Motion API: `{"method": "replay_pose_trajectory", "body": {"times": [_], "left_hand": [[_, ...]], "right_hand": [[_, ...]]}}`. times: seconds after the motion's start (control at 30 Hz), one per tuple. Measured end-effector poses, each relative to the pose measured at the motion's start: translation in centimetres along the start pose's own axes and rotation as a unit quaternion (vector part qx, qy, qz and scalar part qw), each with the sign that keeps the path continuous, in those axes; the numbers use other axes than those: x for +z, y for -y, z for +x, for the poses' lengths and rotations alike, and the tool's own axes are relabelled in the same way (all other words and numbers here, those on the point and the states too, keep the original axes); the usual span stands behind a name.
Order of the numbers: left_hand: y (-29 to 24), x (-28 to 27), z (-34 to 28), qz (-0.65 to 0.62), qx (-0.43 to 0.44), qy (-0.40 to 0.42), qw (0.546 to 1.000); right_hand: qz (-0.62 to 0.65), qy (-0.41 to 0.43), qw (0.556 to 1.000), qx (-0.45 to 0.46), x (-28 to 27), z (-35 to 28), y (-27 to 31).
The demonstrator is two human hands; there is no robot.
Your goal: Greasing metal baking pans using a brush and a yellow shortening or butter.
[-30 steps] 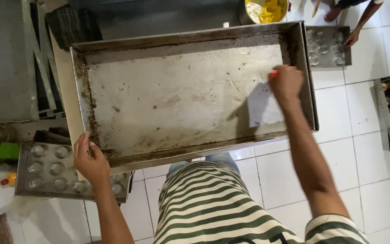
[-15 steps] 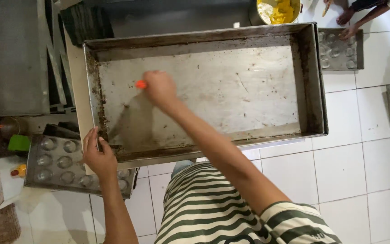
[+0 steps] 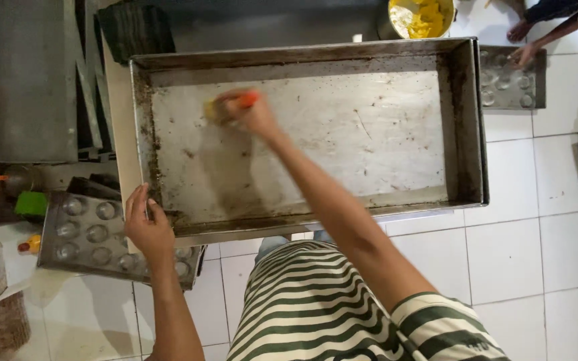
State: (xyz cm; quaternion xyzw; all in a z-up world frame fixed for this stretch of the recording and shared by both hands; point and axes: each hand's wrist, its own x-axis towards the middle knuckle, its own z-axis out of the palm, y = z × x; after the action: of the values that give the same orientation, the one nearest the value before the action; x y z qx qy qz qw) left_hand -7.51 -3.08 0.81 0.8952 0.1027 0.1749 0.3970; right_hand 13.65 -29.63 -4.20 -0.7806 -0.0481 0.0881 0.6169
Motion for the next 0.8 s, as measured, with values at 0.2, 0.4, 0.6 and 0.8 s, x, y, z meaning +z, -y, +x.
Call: {"method": "replay_pose_trajectory", "body": {"times": [0.2,0.4,0.6,0.8], "left_hand": [[2.5,0.6,-0.2,0.038,0.027,0.008,0.999],[2.2,0.5,-0.3,0.060,0.035,-0.007,0.998],[1.8,0.4,-0.1,0.041,0.035,-0.012,0.998],[0.7,0.2,0.2,0.023,0.030,-0.017,0.999]], "right_hand": [[0.026,-0.080,0.994,0.067,-14.7,-1.4,-4.5],[0.056,-0.148,0.987,0.013,-30.4,-7.1,-9.6],[-0.176,-0.281,0.943,-0.005,-38.9,-12.4,-7.9],[-0.605,-0.272,0.748,-0.018,-34.5,-10.8,-7.0]]}}
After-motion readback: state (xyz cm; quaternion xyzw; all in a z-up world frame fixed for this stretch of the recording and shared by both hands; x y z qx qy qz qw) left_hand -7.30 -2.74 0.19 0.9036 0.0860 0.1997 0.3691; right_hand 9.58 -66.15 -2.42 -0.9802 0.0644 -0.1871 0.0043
